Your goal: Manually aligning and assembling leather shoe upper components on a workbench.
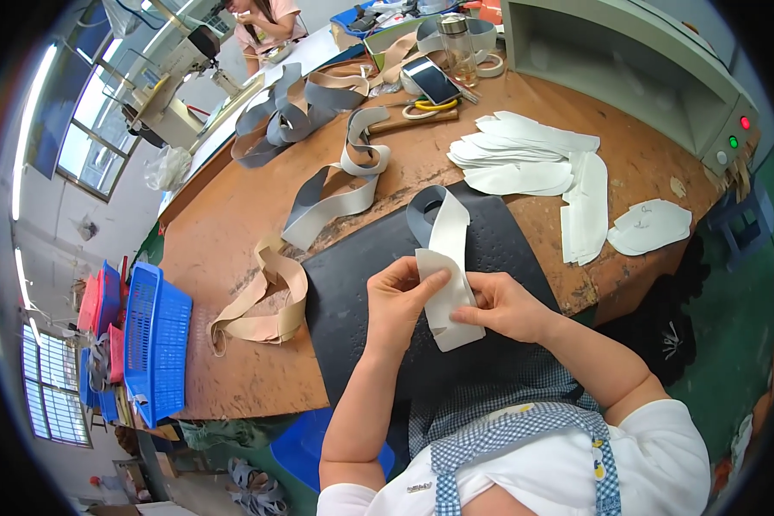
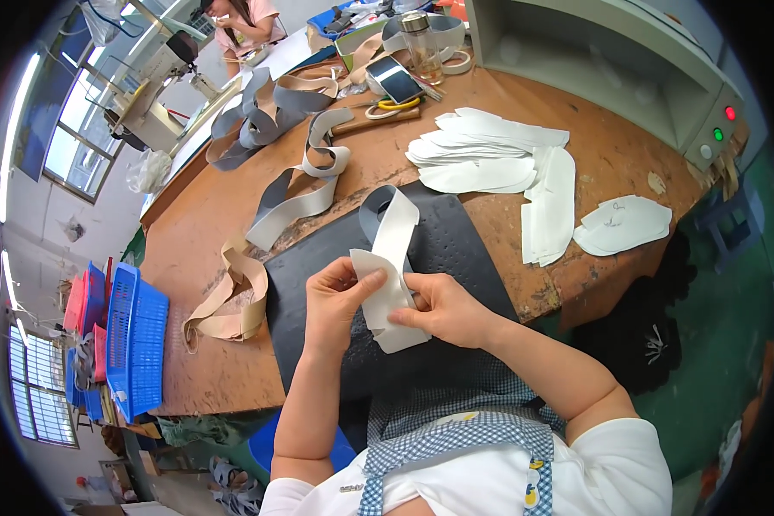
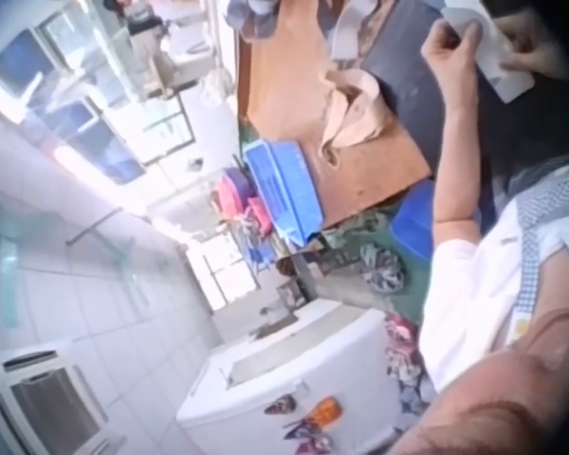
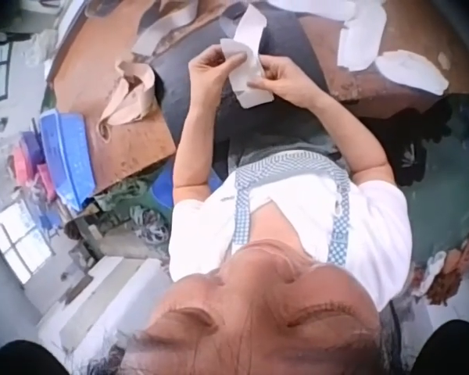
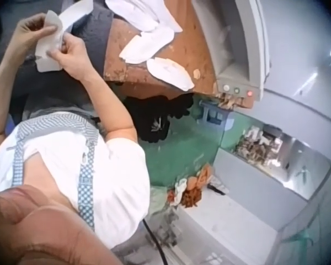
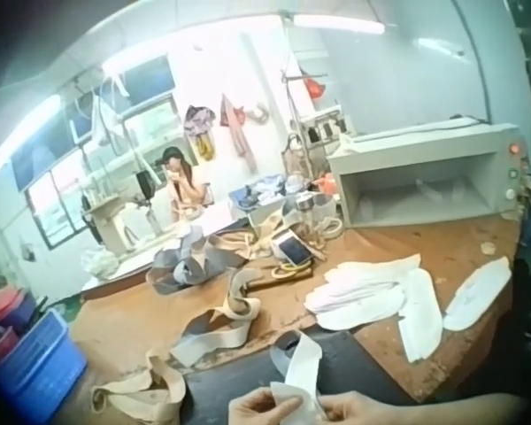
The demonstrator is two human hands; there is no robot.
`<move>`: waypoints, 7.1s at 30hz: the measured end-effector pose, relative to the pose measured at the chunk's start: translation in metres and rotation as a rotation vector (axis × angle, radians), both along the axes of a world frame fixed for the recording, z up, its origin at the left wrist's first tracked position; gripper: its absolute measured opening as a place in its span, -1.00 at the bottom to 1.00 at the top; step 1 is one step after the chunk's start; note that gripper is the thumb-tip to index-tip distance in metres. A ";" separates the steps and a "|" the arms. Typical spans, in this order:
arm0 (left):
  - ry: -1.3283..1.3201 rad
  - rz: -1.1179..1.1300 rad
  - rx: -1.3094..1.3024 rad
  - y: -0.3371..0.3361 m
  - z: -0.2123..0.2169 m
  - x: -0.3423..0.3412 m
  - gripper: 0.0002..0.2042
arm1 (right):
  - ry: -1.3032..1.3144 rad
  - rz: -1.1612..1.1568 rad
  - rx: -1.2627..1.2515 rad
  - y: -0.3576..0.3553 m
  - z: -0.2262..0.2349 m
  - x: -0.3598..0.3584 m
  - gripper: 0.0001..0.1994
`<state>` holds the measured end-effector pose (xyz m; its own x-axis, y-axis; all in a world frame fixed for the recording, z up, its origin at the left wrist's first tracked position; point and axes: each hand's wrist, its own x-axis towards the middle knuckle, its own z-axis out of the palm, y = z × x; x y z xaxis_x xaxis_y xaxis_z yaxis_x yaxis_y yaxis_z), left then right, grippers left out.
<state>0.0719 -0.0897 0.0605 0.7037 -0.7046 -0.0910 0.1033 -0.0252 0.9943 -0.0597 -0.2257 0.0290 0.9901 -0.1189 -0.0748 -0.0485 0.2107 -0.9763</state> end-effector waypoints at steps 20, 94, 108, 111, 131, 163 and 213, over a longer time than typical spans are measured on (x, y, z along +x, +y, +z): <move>-0.205 0.157 0.018 0.002 -0.006 -0.005 -0.88 | -0.005 -0.158 0.142 0.017 0.002 0.008 -0.78; 0.328 0.017 -0.257 0.049 -0.001 0.017 -0.71 | -0.152 -0.220 -0.187 0.011 0.036 0.081 -0.68; 0.144 0.319 -0.320 0.035 -0.002 -0.003 -0.81 | -0.125 -0.302 0.308 0.031 0.023 0.085 -0.67; 0.093 0.355 -0.321 0.043 -0.001 0.001 -0.77 | -0.065 -0.216 0.310 0.019 0.019 0.082 -0.62; 0.709 0.194 -0.363 0.042 -0.006 0.002 -0.71 | -0.184 -0.139 -0.362 0.024 0.031 0.063 -0.55; 0.517 -0.400 -0.690 0.095 0.058 -0.019 -0.64 | -0.171 -0.116 0.217 -0.006 0.029 0.053 -0.36; -1.457 0.473 0.330 0.093 0.047 0.034 -0.63 | -0.426 -0.261 -0.834 0.010 0.082 0.082 -0.54</move>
<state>0.1060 0.0034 0.1076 0.4624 -0.4898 0.7391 -0.8442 -0.4980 0.1982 0.0219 -0.2159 0.1108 0.8495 -0.1911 0.4917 0.2939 -0.6025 -0.7420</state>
